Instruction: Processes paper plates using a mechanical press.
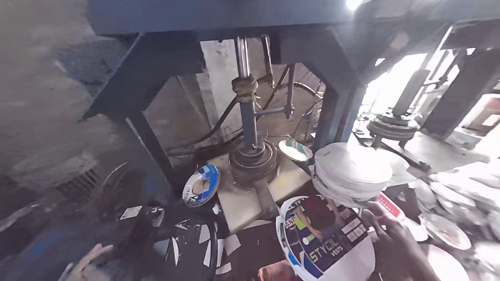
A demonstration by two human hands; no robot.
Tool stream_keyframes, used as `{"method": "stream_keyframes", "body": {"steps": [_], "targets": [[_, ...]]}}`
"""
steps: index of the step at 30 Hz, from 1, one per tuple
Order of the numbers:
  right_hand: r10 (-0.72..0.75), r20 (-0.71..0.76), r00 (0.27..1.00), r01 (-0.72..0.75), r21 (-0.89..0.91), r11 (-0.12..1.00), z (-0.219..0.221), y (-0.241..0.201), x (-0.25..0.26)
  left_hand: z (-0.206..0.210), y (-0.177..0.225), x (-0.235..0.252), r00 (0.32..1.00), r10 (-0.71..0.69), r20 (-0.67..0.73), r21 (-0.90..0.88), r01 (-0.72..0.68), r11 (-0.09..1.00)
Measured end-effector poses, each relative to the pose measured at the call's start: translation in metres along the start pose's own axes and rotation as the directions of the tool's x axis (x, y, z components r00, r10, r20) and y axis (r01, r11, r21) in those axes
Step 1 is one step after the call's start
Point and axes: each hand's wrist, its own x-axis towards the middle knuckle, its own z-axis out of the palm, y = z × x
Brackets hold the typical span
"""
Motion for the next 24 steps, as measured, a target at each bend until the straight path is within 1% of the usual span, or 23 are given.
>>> {"method": "stream_keyframes", "body": {"steps": [1, 2, 3, 4, 5, 6, 7, 8, 10, 12, 13, 14, 15, 16, 17, 19, 20, 22, 23, 24], "targets": [[-0.036, 0.009, 0.999, 0.036, 0.015, 0.999, 0.004, -0.006, 0.002, 0.003, -0.008, 0.001, 0.999, 0.047, -0.021, -0.031, -0.047, 0.998], [-0.056, 0.034, 0.998, 0.055, 0.03, 0.998, 0.007, -0.014, 0.006, 0.004, -0.005, 0.0, 0.998, 0.044, -0.039, -0.063, -0.046, 0.997], [-0.073, 0.053, 0.996, 0.07, 0.049, 0.996, 0.01, -0.023, 0.01, 0.008, -0.004, 0.002, 0.997, 0.022, -0.08, -0.044, -0.025, 0.999], [-0.104, 0.061, 0.993, 0.1, 0.066, 0.993, 0.012, -0.032, 0.013, 0.015, -0.007, 0.007, 0.99, 0.013, -0.143, 0.029, -0.009, 1.0], [-0.128, 0.074, 0.989, 0.121, 0.09, 0.989, 0.013, -0.042, 0.017, 0.025, -0.008, 0.018, 0.973, 0.037, -0.226, 0.115, -0.011, 0.993], [-0.148, 0.107, 0.983, 0.135, 0.118, 0.984, 0.013, -0.05, 0.019, 0.029, 0.002, 0.032, 0.958, 0.069, -0.279, 0.179, -0.019, 0.984], [-0.171, 0.151, 0.974, 0.15, 0.143, 0.978, 0.013, -0.058, 0.022, 0.033, 0.02, 0.048, 0.949, 0.103, -0.296, 0.239, -0.031, 0.97], [-0.186, 0.208, 0.96, 0.154, 0.16, 0.975, 0.013, -0.066, 0.027, 0.042, 0.039, 0.067, 0.955, 0.121, -0.27, 0.253, -0.051, 0.966], [-0.179, 0.329, 0.927, 0.123, 0.183, 0.975, 0.013, -0.09, 0.036, 0.075, 0.061, 0.102, 0.973, 0.133, -0.19, 0.254, -0.082, 0.964], [-0.171, 0.432, 0.885, 0.087, 0.208, 0.974, 0.016, -0.124, 0.042, 0.104, 0.066, 0.117, 0.986, 0.127, -0.104, 0.297, -0.091, 0.95], [-0.222, 0.452, 0.864, 0.137, 0.215, 0.967, 0.022, -0.136, 0.047, 0.111, 0.067, 0.118, 0.983, 0.146, -0.107, 0.298, -0.108, 0.948], [-0.292, 0.425, 0.857, 0.229, 0.193, 0.954, 0.032, -0.141, 0.055, 0.114, 0.067, 0.118, 0.98, 0.163, -0.113, 0.283, -0.126, 0.951], [-0.317, 0.434, 0.843, 0.294, 0.121, 0.948, 0.041, -0.148, 0.062, 0.113, 0.063, 0.115, 0.978, 0.18, -0.105, 0.267, -0.146, 0.953], [-0.272, 0.481, 0.834, 0.303, 0.013, 0.953, 0.048, -0.158, 0.073, 0.111, 0.06, 0.113, 0.976, 0.191, -0.101, 0.261, -0.159, 0.952], [-0.278, 0.469, 0.839, 0.349, -0.071, 0.934, 0.059, -0.164, 0.085, 0.108, 0.058, 0.113, 0.974, 0.202, -0.104, 0.264, -0.169, 0.95], [-0.397, 0.318, 0.861, 0.471, -0.207, 0.857, 0.085, -0.176, 0.108, 0.105, 0.061, 0.115, 0.976, 0.192, -0.104, 0.272, -0.157, 0.949], [-0.486, 0.225, 0.845, 0.533, -0.273, 0.801, 0.098, -0.18, 0.119, 0.105, 0.063, 0.115, 0.981, 0.171, -0.093, 0.278, -0.139, 0.951], [-0.617, 0.138, 0.775, 0.62, -0.36, 0.697, 0.121, -0.19, 0.132, 0.104, 0.067, 0.114, 0.989, 0.137, -0.061, 0.282, -0.114, 0.953], [-0.639, 0.163, 0.752, 0.645, -0.378, 0.664, 0.129, -0.197, 0.135, 0.104, 0.067, 0.113, 0.989, 0.138, -0.056, 0.279, -0.117, 0.953], [-0.607, 0.24, 0.758, 0.647, -0.389, 0.655, 0.135, -0.206, 0.136, 0.104, 0.067, 0.112, 0.989, 0.136, -0.052, 0.279, -0.116, 0.953]]}}
